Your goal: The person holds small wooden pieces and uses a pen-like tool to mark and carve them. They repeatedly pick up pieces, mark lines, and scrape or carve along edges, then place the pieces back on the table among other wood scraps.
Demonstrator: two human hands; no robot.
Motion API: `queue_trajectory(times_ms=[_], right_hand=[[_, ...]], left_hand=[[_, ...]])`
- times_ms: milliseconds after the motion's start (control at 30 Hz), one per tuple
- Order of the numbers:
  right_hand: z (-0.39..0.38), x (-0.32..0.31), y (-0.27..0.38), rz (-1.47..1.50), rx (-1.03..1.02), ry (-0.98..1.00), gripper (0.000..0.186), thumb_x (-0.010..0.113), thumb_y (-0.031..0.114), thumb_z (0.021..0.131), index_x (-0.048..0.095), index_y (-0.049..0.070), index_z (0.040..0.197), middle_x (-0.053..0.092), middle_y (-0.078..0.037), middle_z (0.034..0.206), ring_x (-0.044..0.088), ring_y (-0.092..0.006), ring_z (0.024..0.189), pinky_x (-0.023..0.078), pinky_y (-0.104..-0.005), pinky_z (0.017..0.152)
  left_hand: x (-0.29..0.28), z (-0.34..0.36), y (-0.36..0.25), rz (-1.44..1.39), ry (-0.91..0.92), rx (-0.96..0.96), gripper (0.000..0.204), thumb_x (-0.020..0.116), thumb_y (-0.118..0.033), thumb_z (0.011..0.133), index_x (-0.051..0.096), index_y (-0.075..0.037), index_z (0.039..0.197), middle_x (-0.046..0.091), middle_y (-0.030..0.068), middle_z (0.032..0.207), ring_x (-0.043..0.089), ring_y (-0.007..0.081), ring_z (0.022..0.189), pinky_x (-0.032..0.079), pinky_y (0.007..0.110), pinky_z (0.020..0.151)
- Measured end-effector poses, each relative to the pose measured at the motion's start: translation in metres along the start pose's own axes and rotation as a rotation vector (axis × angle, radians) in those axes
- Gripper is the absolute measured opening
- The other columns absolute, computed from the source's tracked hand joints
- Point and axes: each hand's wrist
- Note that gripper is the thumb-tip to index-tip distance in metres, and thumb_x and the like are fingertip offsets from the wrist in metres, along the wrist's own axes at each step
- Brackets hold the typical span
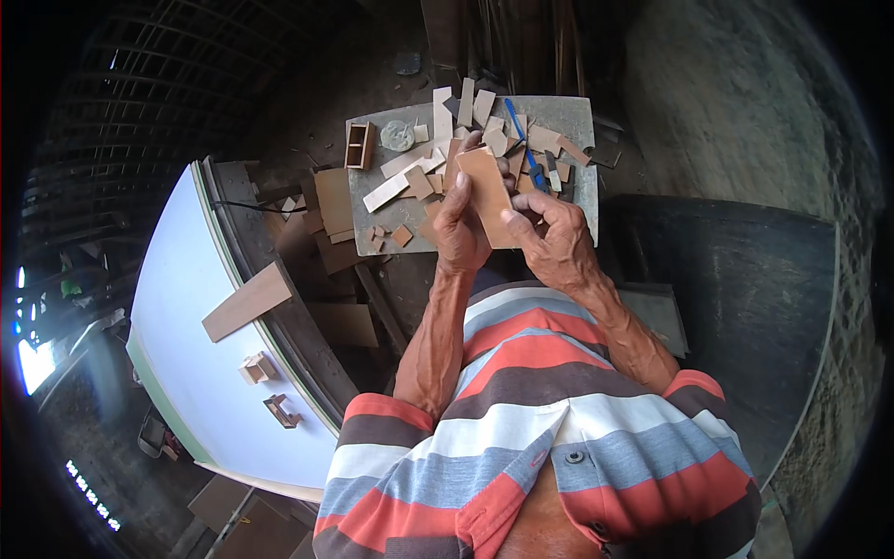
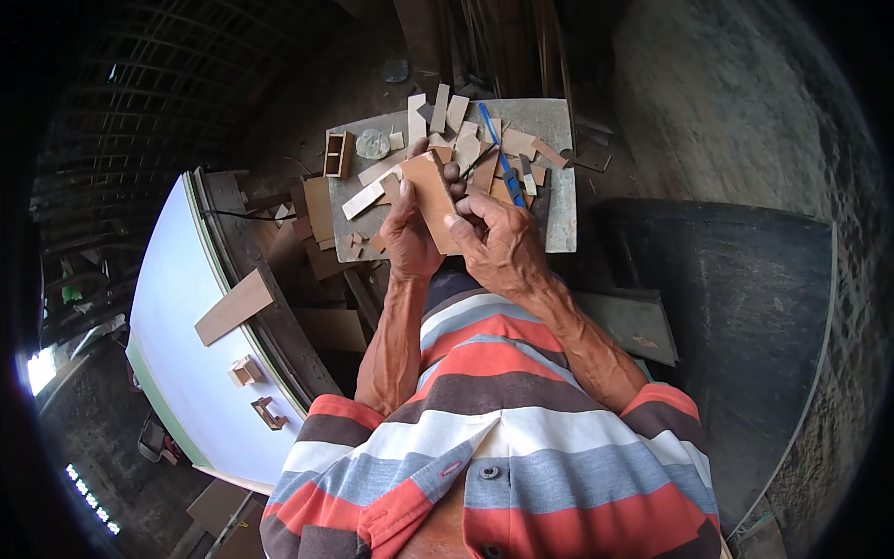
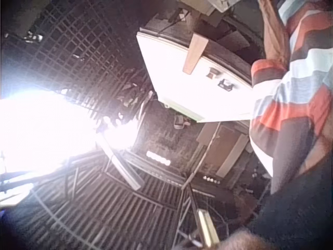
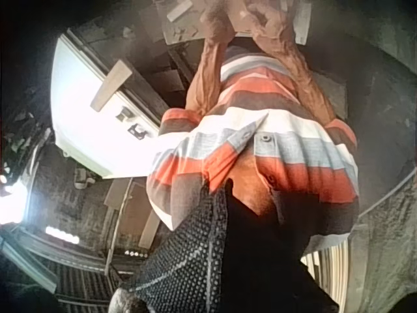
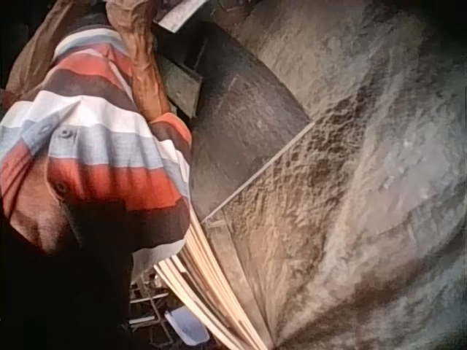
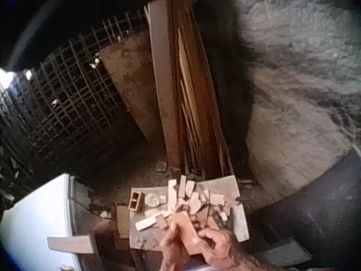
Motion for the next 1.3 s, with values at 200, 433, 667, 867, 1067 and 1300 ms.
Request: queue_trajectory(times_ms=[200,433,667,867,1067,1300], right_hand=[[-0.004,-0.004,0.001,0.130,0.064,-0.009,0.019,0.065,0.017,0.093,0.065,-0.002,0.091,0.056,0.000,0.069,0.048,-0.0057,0.063,0.041,-0.0236,0.056],[-0.006,-0.004,-0.004,0.099,0.071,-0.025,0.019,0.066,0.018,0.091,0.065,-0.001,0.088,0.062,-0.006,0.070,0.055,-0.0124,0.056,0.044,-0.0283,0.053],[-0.004,-0.011,0.003,-0.244,-0.311,-0.144,0.009,0.070,0.007,0.080,0.062,0.003,0.079,0.057,-0.008,0.067,0.058,-0.0220,0.055,0.047,-0.0337,0.053],[-0.005,-0.018,0.002,-0.414,-0.505,-0.165,0.009,0.069,0.004,0.074,0.061,0.004,0.079,0.057,-0.008,0.073,0.061,-0.0267,0.068,0.050,-0.0367,0.060],[-0.009,-0.021,0.001,-0.488,-0.559,-0.136,0.013,0.071,0.004,0.072,0.062,0.004,0.081,0.055,-0.008,0.075,0.060,-0.0261,0.069,0.050,-0.0369,0.060],[-0.013,-0.026,0.006,-0.515,-0.580,-0.092,0.016,0.073,0.004,0.071,0.064,0.002,0.084,0.056,-0.008,0.076,0.059,-0.0249,0.068,0.049,-0.0358,0.057]], left_hand=[[0.014,-0.001,-0.002,-0.053,-0.126,0.051,0.055,0.041,-0.034,0.103,0.030,-0.008,0.151,0.052,0.0099,0.136,0.055,0.0207,0.118,0.045,0.035,0.103],[0.010,-0.005,0.000,-0.030,-0.039,0.010,0.052,0.041,-0.035,0.104,0.034,-0.011,0.149,0.049,0.0072,0.139,0.052,0.0198,0.122,0.043,0.036,0.105],[-0.007,-0.003,0.010,-0.046,0.070,-0.009,0.049,0.041,-0.034,0.104,0.032,-0.011,0.147,0.050,0.0139,0.135,0.054,0.0238,0.119,0.044,0.042,0.104],[-0.002,-0.001,0.007,0.291,0.096,0.070,0.052,0.046,-0.030,0.104,0.030,-0.011,0.149,0.050,0.0187,0.134,0.059,0.0264,0.113,0.049,0.043,0.099],[-0.002,-0.004,0.004,0.258,0.104,0.048,0.062,0.052,-0.030,0.101,0.024,-0.009,0.152,0.048,0.0210,0.140,0.057,0.0291,0.121,0.051,0.039,0.097],[-0.007,-0.006,0.001,0.018,0.176,-0.069,0.071,0.063,-0.022,0.094,0.025,-0.005,0.151,0.039,0.0227,0.147,0.043,0.0393,0.135,0.043,0.046,0.108]])
Point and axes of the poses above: each hand's wrist, its own z-axis towards the middle knuckle, its own x-axis out of the palm, y = z × x
